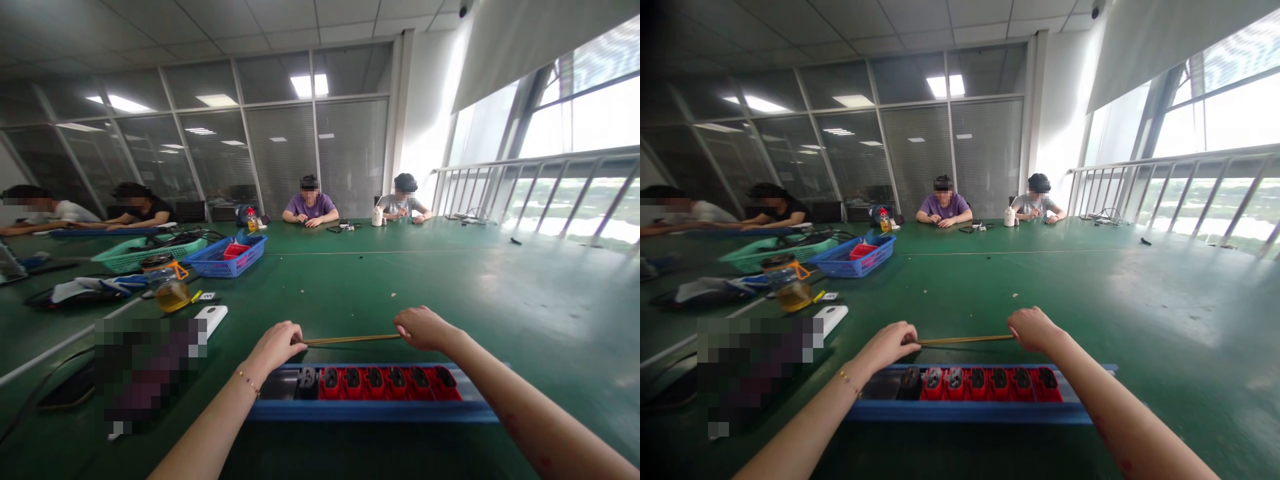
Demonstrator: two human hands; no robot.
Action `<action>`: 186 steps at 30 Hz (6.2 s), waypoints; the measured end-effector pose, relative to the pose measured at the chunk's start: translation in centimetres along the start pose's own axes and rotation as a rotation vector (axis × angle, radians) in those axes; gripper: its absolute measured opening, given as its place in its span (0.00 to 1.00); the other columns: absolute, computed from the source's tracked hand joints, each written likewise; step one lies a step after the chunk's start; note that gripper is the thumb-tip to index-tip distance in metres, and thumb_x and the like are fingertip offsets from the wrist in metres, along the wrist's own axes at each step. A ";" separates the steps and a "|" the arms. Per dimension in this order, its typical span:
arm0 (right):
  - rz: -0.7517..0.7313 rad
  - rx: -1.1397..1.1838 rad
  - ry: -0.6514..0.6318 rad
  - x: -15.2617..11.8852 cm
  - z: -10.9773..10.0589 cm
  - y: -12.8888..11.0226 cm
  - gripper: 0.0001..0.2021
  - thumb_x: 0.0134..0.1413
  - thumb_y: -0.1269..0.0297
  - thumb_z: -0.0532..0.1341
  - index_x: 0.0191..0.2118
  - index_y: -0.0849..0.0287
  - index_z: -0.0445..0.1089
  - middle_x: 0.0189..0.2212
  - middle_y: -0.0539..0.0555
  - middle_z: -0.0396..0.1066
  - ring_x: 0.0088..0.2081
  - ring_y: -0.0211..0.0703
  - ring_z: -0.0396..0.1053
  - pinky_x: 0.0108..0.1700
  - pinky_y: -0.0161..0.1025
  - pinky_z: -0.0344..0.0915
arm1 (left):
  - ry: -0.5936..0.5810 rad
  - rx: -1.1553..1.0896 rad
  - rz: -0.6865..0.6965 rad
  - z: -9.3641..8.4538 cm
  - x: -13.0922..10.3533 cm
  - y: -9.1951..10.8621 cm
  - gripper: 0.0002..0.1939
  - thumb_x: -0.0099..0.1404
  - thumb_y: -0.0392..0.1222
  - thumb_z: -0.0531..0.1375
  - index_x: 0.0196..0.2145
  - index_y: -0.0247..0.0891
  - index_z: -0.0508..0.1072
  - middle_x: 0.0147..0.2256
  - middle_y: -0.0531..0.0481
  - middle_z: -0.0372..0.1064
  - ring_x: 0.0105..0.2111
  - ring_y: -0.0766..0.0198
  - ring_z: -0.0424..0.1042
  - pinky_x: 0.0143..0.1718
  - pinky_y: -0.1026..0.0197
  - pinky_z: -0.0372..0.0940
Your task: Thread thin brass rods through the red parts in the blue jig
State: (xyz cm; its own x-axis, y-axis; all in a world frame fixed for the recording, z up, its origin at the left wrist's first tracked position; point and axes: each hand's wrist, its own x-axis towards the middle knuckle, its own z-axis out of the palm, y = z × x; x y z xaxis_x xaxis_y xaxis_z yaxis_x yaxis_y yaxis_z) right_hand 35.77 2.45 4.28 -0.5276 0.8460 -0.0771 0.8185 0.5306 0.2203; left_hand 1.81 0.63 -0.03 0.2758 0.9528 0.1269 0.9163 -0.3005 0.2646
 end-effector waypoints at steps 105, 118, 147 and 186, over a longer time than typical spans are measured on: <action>0.007 0.932 -0.002 -9.0 1.4 0.7 0.19 0.53 0.48 0.50 0.38 0.59 0.67 0.21 0.48 0.63 0.24 0.35 0.57 0.25 0.31 0.54 | -0.575 -0.294 0.114 -7.5 -3.5 5.5 0.20 0.59 0.55 0.47 0.40 0.41 0.67 0.29 0.54 0.68 0.24 0.69 0.65 0.24 0.68 0.56; 0.018 0.922 -0.031 -9.0 1.4 0.8 0.19 0.54 0.48 0.50 0.38 0.57 0.67 0.27 0.51 0.70 0.27 0.38 0.64 0.25 0.30 0.58 | -0.430 -0.118 0.144 -8.1 -3.8 4.7 0.15 0.58 0.50 0.50 0.28 0.39 0.72 0.26 0.54 0.68 0.24 0.68 0.63 0.22 0.68 0.49; 0.009 0.892 0.003 -10.3 0.9 1.9 0.14 0.52 0.53 0.54 0.26 0.59 0.63 0.22 0.48 0.67 0.24 0.35 0.62 0.25 0.30 0.56 | 0.163 0.072 0.157 -6.0 -0.7 2.8 0.10 0.60 0.44 0.51 0.31 0.42 0.72 0.33 0.52 0.68 0.35 0.64 0.66 0.37 0.64 0.57; 0.462 1.123 0.359 -7.8 4.5 4.4 0.20 0.49 0.45 0.51 0.22 0.59 0.60 0.15 0.44 0.52 0.17 0.32 0.50 0.19 0.31 0.50 | -0.096 -0.015 0.022 -0.5 0.4 1.5 0.18 0.60 0.53 0.48 0.28 0.38 0.70 0.31 0.49 0.68 0.31 0.63 0.66 0.31 0.64 0.57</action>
State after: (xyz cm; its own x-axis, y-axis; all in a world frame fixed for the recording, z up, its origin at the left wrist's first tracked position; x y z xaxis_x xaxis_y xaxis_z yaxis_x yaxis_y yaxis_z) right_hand 44.53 -1.57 1.51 -0.0296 0.9953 0.0925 0.5908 0.0921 -0.8016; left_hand 3.21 0.55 0.89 0.3229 0.9456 0.0410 0.9056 -0.3212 0.2771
